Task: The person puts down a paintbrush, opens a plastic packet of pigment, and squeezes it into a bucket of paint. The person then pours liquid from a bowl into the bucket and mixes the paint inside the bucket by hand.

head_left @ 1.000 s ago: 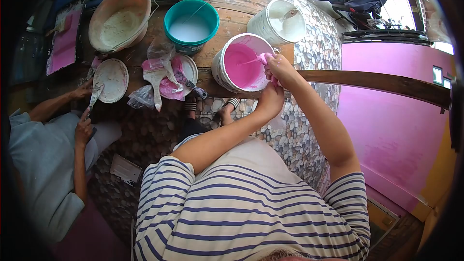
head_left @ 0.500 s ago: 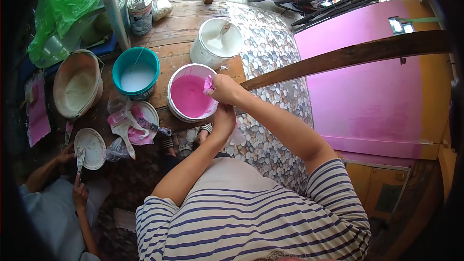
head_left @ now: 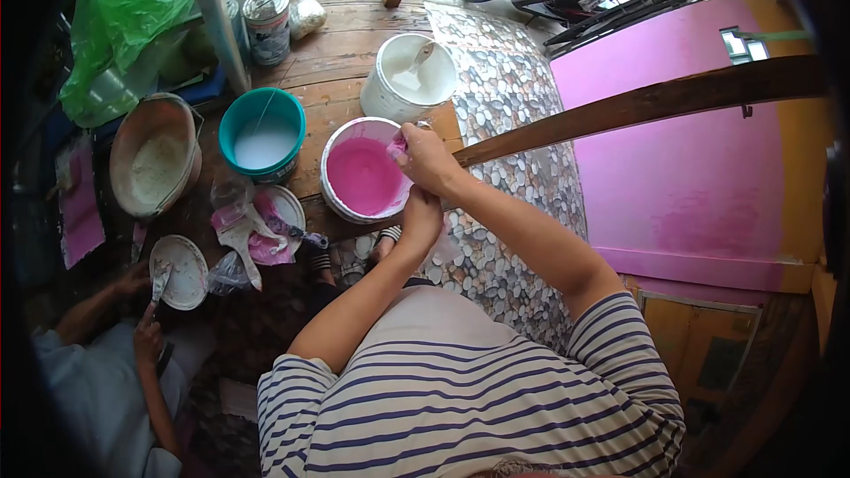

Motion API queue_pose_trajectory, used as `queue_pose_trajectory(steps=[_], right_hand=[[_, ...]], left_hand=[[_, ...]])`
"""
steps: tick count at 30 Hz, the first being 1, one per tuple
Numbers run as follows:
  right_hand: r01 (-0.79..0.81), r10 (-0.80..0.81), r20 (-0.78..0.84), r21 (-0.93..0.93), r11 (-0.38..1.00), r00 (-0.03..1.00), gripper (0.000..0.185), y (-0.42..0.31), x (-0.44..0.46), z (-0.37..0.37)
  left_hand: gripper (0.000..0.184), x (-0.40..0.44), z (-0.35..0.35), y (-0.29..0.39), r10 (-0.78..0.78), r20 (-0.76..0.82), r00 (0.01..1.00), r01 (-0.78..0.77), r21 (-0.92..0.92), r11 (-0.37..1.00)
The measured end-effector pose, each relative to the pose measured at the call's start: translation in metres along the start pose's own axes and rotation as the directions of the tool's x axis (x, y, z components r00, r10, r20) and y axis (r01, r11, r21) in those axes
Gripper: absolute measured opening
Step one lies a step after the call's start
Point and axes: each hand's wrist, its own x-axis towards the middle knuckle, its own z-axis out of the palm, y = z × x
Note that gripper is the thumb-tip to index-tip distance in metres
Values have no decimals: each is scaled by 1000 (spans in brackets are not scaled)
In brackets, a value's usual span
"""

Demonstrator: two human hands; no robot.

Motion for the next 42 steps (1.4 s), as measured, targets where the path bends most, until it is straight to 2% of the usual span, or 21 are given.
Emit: queue_pose_trajectory(steps=[4, 7, 9, 11, 12, 13, 14, 15, 17, 18, 20, 22, 24, 25, 27, 29, 31, 32, 42], right_hand=[[-72, 73, 1, 199, 977, 997, 20, 9, 4, 7], [-57, 59, -5, 210, 976, 998, 16, 4, 4, 4], [-167, 155, 66, 282, 945, 986, 13, 0, 4, -2], [-100, 94, 41, 215, 971, 995, 11, 14, 8, 2], [-185, 167, 88, 283, 941, 982, 10, 9, 8, -2], [-270, 235, 140, 345, 899, 962, 10, 7, 8, -4], [-246, 203, 143, 438, 865, 969, 11, 22, 12, 4], [-245, 200, 147, 439, 864, 969, 11, 23, 12, 3], [-366, 281, 236, 528, 767, 930, 15, 25, 13, 3], [-385, 296, 248, 541, 747, 923, 15, 24, 14, 3], [-400, 312, 252, 547, 735, 916, 15, 19, 14, 2], [-418, 329, 258, 551, 722, 908, 16, 13, 14, -3], [-490, 337, 359, 565, 663, 870, 24, 9, 18, -7], [-493, 338, 362, 565, 662, 869, 24, 10, 18, -7], [-323, 224, 287, 367, 873, 931, 35, 10, 18, -5], [-292, 211, 258, 332, 897, 943, 41, 13, 15, 1], [-96, 83, 75, 191, 977, 994, 43, 13, 16, 9], [-87, 74, 91, 143, 986, 993, 41, 15, 16, 8], [-121, 103, 118, 152, 981, 988, 33, 23, 19, 13]], left_hand=[[47, -7, -3, 24, -43, -2, 999, 43, 39, 998], [47, -8, -2, 22, -56, -28, 998, 56, 20, 998], [47, -1, 1, 12, -78, -30, 996, 79, 20, 997], [43, 8, 5, -2, -74, -22, 997, 74, 2, 997], [43, 4, 0, 8, -76, -28, 997, 76, 2, 997], [40, -4, -6, 29, -135, 33, 990, 138, -87, 987], [37, -8, -10, 40, -188, 100, 977, 203, -171, 964], [37, -7, -9, 37, -189, 95, 977, 203, -172, 964], [30, -3, -4, 30, -153, 101, 983, 183, -472, 862], [30, -5, -6, 36, -155, 99, 983, 183, -473, 862], [29, -12, -12, 52, -157, 176, 972, 234, -625, 745], [28, -10, -9, 45, -176, 140, 974, 225, -610, 760], [27, -9, -7, 45, -193, 101, 976, 215, -593, 776], [26, -10, -7, 47, -199, 95, 975, 217, -572, 791], [26, -11, -6, 50, -211, 82, 974, 221, -550, 805], [27, -12, -4, 50, -224, 50, 973, 221, -466, 857], [27, -13, -4, 50, -216, 45, 975, 212, -460, 862], [27, -14, -4, 50, -204, 49, 978, 203, -454, 867], [23, -12, -5, 48, -208, 48, 977, 205, -475, 856]])
